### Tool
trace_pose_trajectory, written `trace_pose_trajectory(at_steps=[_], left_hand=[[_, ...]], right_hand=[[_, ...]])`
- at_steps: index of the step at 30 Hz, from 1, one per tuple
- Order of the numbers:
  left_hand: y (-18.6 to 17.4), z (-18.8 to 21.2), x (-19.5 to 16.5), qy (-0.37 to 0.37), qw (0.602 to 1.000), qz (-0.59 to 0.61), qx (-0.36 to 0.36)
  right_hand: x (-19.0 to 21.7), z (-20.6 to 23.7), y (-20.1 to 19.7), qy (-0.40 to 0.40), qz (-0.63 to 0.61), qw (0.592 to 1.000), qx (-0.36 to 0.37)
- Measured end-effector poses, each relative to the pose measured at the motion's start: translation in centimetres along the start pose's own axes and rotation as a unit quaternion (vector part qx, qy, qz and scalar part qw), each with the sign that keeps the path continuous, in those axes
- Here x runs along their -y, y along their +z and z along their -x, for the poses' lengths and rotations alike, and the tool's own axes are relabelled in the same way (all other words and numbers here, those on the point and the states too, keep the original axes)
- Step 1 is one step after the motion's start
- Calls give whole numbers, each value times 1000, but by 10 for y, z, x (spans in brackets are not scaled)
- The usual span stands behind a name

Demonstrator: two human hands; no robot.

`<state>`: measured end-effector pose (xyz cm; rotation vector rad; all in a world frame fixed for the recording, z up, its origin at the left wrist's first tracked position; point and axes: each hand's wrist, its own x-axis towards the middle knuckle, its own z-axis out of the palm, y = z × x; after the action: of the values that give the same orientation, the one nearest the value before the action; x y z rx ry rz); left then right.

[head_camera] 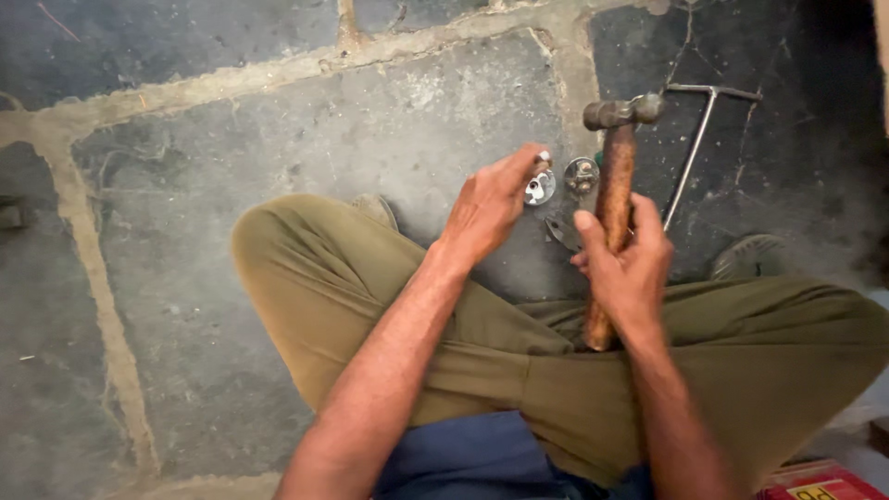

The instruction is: The person sits on a tiled floor and uses a hammer and a metal punch to repeatedly strike a small circular metal component. They also use pliers to adjust the component and a screwdriver to manipulate internal parts. The task involves repeated hammering and tool switching to modify the metal piece.

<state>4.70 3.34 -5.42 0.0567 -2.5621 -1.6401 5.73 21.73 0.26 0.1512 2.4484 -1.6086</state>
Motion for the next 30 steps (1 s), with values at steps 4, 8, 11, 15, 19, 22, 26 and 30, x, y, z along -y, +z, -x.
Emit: trace_pose_trajectory(at_steps=[4,8,11,15,19,22,26,30], left_hand=[[-1,1,1,48,999,-3,0],[0,-1,1,50,999,-8,-3],[-1,-1,1,47,999,-3,2],[-2,1,2,35,999,12,3],[0,1,5,14,1000,1,4],[3,1,7,46,998,52,-7],[6,2,6,9,1000,-6,24],[6,1,4,-15,1000,13,17]], right_hand=[[42,25,-25,-160,109,981,0],[78,38,-43,-294,210,933,-2],[93,32,-44,-275,277,918,68],[102,26,-43,-262,297,912,110],[101,34,-46,-268,306,908,99],[97,38,-46,-271,315,904,97],[92,37,-47,-242,328,909,87],[90,36,-51,-245,321,912,75]])
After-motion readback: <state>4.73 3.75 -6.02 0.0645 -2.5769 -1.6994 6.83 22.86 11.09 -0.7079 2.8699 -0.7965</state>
